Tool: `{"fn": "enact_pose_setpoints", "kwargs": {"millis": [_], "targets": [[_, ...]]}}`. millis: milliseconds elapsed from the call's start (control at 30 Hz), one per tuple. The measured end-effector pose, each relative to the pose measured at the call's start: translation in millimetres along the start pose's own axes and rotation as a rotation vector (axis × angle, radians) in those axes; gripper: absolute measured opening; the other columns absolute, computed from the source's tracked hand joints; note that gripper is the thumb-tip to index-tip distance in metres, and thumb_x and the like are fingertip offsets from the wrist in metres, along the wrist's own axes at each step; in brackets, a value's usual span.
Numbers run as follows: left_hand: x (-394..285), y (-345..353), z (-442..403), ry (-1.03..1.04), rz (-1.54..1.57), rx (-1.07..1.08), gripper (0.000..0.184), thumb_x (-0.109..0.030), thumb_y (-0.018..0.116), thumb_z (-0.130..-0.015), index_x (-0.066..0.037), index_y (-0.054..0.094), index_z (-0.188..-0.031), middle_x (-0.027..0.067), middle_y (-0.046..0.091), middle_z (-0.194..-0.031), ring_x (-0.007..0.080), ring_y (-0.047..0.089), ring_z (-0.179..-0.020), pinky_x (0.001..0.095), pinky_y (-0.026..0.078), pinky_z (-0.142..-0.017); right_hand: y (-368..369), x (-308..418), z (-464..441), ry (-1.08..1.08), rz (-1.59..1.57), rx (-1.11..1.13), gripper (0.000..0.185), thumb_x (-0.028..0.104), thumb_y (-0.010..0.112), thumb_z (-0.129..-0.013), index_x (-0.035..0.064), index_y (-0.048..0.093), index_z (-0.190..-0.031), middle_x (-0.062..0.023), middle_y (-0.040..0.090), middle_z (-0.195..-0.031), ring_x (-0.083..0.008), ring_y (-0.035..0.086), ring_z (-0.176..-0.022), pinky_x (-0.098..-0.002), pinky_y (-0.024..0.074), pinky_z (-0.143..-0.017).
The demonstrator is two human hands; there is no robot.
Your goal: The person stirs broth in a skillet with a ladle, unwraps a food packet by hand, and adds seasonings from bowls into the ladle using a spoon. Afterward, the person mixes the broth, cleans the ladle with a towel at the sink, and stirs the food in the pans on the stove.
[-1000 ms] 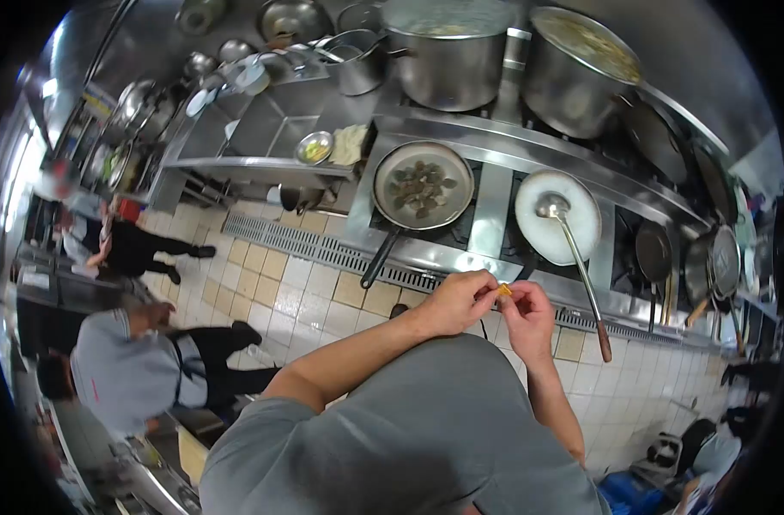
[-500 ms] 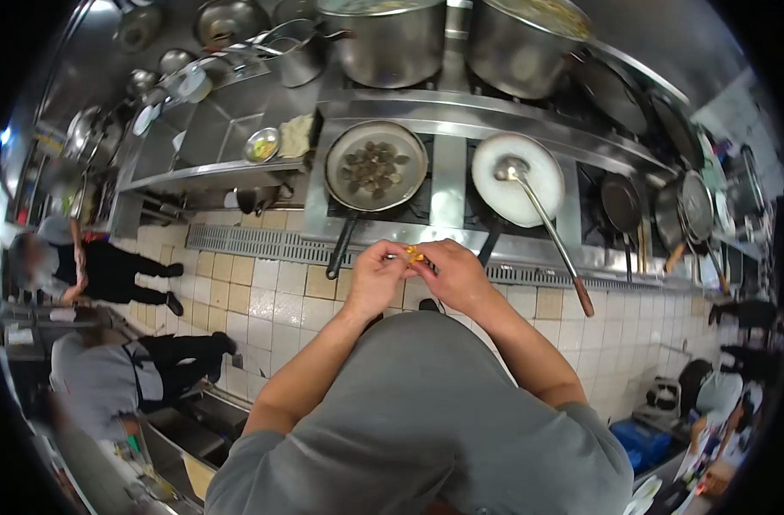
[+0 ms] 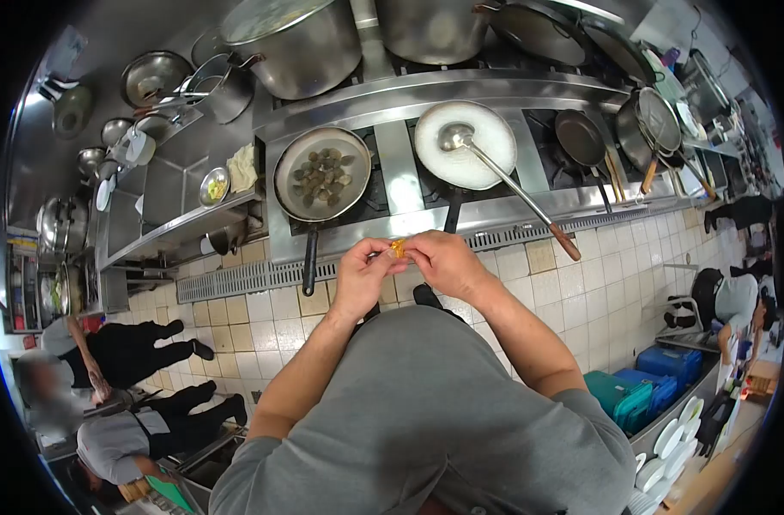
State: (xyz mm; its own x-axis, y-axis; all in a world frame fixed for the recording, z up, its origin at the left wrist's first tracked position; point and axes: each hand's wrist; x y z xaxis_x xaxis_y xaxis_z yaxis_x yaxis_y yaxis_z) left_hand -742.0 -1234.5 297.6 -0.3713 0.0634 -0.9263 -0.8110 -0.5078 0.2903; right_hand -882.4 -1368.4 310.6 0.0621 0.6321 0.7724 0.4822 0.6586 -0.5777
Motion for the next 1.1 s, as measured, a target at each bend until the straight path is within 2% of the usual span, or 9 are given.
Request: {"fn": "enact_pose_setpoints", "kwargs": {"millis": [233, 533, 633, 700, 867, 933, 1000, 1033, 1100], "targets": [[5.0, 5.5, -4.5, 0.033, -0.199, 0.098, 0.007, 0.001, 0.054, -0.100, 0.004, 0.059, -0.104, 0.0112, 0.064, -0.108, 0.0181, 0.068, -0.094, 0.0313, 0.060, -0.084, -4.7, 4.9, 9.3, 0.038, 0.025, -0.093, 0.010, 0.010, 0.062, -0.092, 0.0036, 0.065, -0.099, -0.0152, 0.070, -0.088, -0.0351, 0.069, -0.083, -0.0437, 0.0556, -0.071], [8.7, 6.8, -9.3, -0.021, -0.228, 0.118, 0.008, -0.002, 0.052, -0.101, 0.003, 0.057, -0.104, 0.0110, 0.065, -0.109, 0.0178, 0.069, -0.092, 0.0316, 0.060, -0.082, 3.6, -10.1, 9.1, -0.152, 0.308, -0.208, 0.012, 0.012, 0.068, -0.083, 0.0045, 0.059, -0.087, -0.0130, 0.063, -0.076, -0.0343, 0.065, -0.071, -0.0451, 0.0532, -0.063], [2.9, 6.4, -9.2, -0.096, -0.073, 0.087, 0.010, -0.006, 0.050, -0.102, 0.002, 0.056, -0.106, 0.0123, 0.065, -0.110, 0.0201, 0.069, -0.094, 0.0341, 0.061, -0.082, 0.2, -20.3, 7.4, -0.120, 0.208, -0.189, 0.009, 0.008, 0.065, -0.083, 0.0031, 0.058, -0.088, -0.0134, 0.064, -0.077, -0.0334, 0.065, -0.070, -0.0422, 0.0525, -0.062], [-5.8, 4.8, -8.3, -0.151, 0.151, 0.085, 0.012, -0.008, 0.049, -0.103, 0.001, 0.055, -0.106, 0.0138, 0.064, -0.115, 0.0231, 0.069, -0.097, 0.0375, 0.061, -0.082, -8.8, -14.4, 6.5, 0.107, -0.126, -0.184, 0.007, 0.004, 0.060, -0.085, 0.0017, 0.057, -0.090, -0.0142, 0.063, -0.078, -0.0309, 0.064, -0.068, -0.0385, 0.0515, -0.062], [-8.5, 5.1, -6.7, -0.079, 0.254, 0.086, 0.010, -0.008, 0.048, -0.102, -0.001, 0.055, -0.104, 0.0153, 0.059, -0.126, 0.0241, 0.066, -0.105, 0.0402, 0.061, -0.084, 4.6, -26.3, 8.9, 0.229, -0.339, -0.144, 0.009, 0.005, 0.060, -0.091, 0.0015, 0.055, -0.096, -0.0088, 0.062, -0.078, -0.0160, 0.063, -0.069, -0.0317, 0.0513, -0.064], [-5.5, 3.5, -7.7, -0.045, 0.253, 0.085, 0.009, -0.007, 0.048, -0.102, -0.001, 0.055, -0.103, 0.0151, 0.057, -0.129, 0.0235, 0.064, -0.108, 0.0401, 0.061, -0.085, 9.9, -24.2, 4.4, 0.407, -0.820, -0.145, 0.011, 0.006, 0.062, -0.093, 0.0021, 0.055, -0.101, -0.0045, 0.062, -0.081, -0.0093, 0.061, -0.072, -0.0274, 0.0509, -0.064], [-3.8, -1.2, -9.1, 0.019, -0.019, 0.083, 0.009, -0.004, 0.046, -0.101, -0.002, 0.054, -0.102, 0.0149, 0.056, -0.129, 0.0222, 0.063, -0.109, 0.0387, 0.062, -0.086, 12.0, -23.5, 1.1, 0.369, -0.701, -0.127, 0.012, 0.005, 0.062, -0.094, 0.0022, 0.055, -0.104, -0.0035, 0.062, -0.084, -0.0081, 0.060, -0.072, -0.0257, 0.0504, -0.064], [-2.7, -3.3, -9.5, 0.023, -0.020, 0.072, 0.009, -0.004, 0.046, -0.101, -0.002, 0.054, -0.102, 0.0149, 0.056, -0.129, 0.0222, 0.063, -0.109, 0.0387, 0.062, -0.086, 13.9, -22.5, -1.6, 0.328, -0.583, -0.113, 0.013, 0.004, 0.062, -0.095, 0.0023, 0.055, -0.106, -0.0025, 0.062, -0.086, -0.0068, 0.059, -0.071, -0.0240, 0.0498, -0.063], [-1.4, -4.5, -10.1, 0.053, -0.033, 0.108, 0.009, -0.002, 0.045, -0.101, -0.002, 0.054, -0.101, 0.0143, 0.055, -0.128, 0.0215, 0.063, -0.108, 0.0373, 0.062, -0.085, 13.2, -21.4, -2.5, 0.381, -0.658, -0.079, 0.014, 0.002, 0.060, -0.095, 0.0022, 0.055, -0.108, -0.0025, 0.061, -0.086, -0.0066, 0.058, -0.070, -0.0238, 0.0496, -0.062]]}}
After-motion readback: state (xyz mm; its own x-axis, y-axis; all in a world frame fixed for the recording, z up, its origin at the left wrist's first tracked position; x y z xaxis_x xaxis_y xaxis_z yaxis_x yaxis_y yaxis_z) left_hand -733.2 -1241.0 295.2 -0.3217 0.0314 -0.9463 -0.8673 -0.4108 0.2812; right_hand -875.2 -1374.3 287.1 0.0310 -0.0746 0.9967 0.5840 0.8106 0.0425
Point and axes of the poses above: each hand's wrist, its own z-axis away from the middle knuckle, its own y-axis out of the palm, x = y × z
